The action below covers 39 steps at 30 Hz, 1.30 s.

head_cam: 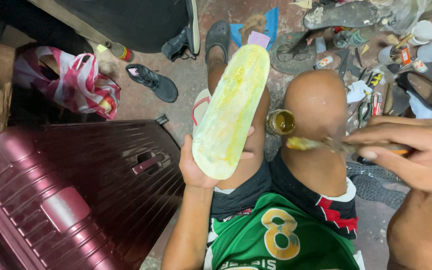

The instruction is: The person holds a white shoe insole and uses a brush to apply a yellowish liquid from a small jar onto its surface. They repeatedly dip the brush into the jar and spread the liquid across the insole. At one point, they pour more liquid from a metal can into the jar before continuing to apply it.

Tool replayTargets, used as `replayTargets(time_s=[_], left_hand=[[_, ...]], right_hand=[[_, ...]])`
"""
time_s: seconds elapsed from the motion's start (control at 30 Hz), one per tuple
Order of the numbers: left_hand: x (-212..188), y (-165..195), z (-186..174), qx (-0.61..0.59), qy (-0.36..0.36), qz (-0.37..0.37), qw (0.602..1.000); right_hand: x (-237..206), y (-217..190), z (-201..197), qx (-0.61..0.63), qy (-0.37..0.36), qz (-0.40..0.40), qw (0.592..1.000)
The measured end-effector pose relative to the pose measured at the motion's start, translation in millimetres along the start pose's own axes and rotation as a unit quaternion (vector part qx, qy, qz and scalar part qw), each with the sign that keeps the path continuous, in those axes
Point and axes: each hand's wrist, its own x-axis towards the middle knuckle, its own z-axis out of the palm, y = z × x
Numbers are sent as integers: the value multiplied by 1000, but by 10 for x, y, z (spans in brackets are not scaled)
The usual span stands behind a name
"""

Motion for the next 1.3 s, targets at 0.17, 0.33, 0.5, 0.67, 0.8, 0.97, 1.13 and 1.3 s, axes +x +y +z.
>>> replayTargets(time_s=[0.17, 0.33, 0.5, 0.67, 0.8, 0.97, 1.13, 1.3], left_hand=[[197, -37, 454, -17, -19, -14, 1000], [200, -57, 591, -7, -51, -13, 999], [213, -101, 729, 26, -63, -35, 997], [246, -85, 684, 15, -66, -56, 996], [250, -48, 566, 40, -79, -60, 994], [274, 55, 517, 35, -54, -51, 997], [317, 157, 503, 11, -28, -41, 999], [329, 206, 481, 31, -46, -33, 998]], right_hand=[[-94, -216, -10, 160, 183, -29, 969], [-11, -395, 112, 327, 306, -112, 887], [192, -842, -27, 47, 286, -76, 954], [607, -937, 35, -96, 235, -158, 954], [764, -947, 95, -94, 214, -154, 960], [887, -1027, 184, -36, 136, -164, 976], [976, -992, 159, -1, 183, -140, 973], [1044, -945, 127, -89, 238, -143, 957]])
